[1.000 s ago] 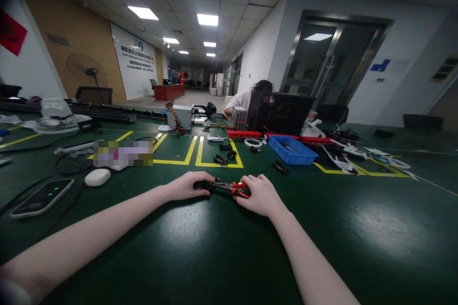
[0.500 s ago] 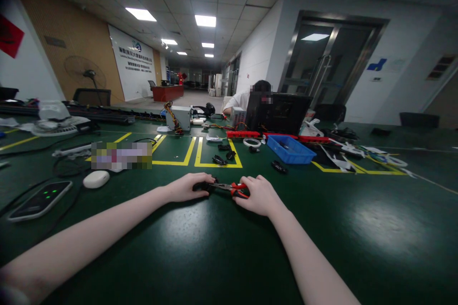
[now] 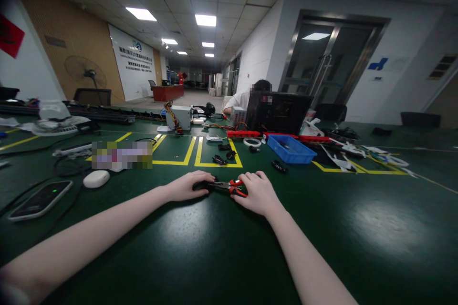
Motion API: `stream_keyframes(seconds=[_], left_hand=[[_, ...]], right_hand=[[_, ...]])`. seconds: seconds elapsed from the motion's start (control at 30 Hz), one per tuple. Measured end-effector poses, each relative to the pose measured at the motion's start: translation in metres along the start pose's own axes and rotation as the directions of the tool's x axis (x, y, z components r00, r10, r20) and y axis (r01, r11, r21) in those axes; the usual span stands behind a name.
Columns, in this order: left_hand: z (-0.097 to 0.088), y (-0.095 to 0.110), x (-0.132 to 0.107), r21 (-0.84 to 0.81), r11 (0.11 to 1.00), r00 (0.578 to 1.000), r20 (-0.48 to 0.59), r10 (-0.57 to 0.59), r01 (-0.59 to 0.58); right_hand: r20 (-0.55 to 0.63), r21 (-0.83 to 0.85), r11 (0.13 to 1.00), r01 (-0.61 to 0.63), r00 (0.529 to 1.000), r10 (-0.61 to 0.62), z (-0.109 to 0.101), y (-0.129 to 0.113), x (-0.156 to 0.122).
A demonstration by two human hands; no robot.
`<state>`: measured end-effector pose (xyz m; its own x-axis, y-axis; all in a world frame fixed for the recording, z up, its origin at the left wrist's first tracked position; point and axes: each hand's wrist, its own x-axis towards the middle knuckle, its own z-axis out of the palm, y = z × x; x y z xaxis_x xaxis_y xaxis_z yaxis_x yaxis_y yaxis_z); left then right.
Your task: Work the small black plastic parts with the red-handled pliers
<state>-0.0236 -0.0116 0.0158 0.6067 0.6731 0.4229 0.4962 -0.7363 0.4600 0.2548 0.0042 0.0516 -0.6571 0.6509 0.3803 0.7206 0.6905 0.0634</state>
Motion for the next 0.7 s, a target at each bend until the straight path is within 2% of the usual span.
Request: stream_keyframes(seconds=[0.4, 0.57, 0.7], left_hand=[[0.0, 0.001, 0.0, 0.012, 0.995, 0.995, 0.002, -0.098, 0.098], [0.001, -0.001, -0.001, 0.038, 0.995, 0.996, -0.001, -0.092, 0.092], [0.001, -0.001, -0.002, 0.05, 0.995, 0.997, 0.002, -0.082, 0.082]], right_hand=[[0.01, -0.031, 0.999, -0.027, 1.0, 0.027, 0.005, -0.01, 0.004], [0.07, 0.001, 0.999, -0.048, 0.996, 0.048, 0.007, -0.012, 0.004], [0.057, 0.002, 0.999, -0.041, 0.998, 0.041, 0.006, -0.012, 0.004]])
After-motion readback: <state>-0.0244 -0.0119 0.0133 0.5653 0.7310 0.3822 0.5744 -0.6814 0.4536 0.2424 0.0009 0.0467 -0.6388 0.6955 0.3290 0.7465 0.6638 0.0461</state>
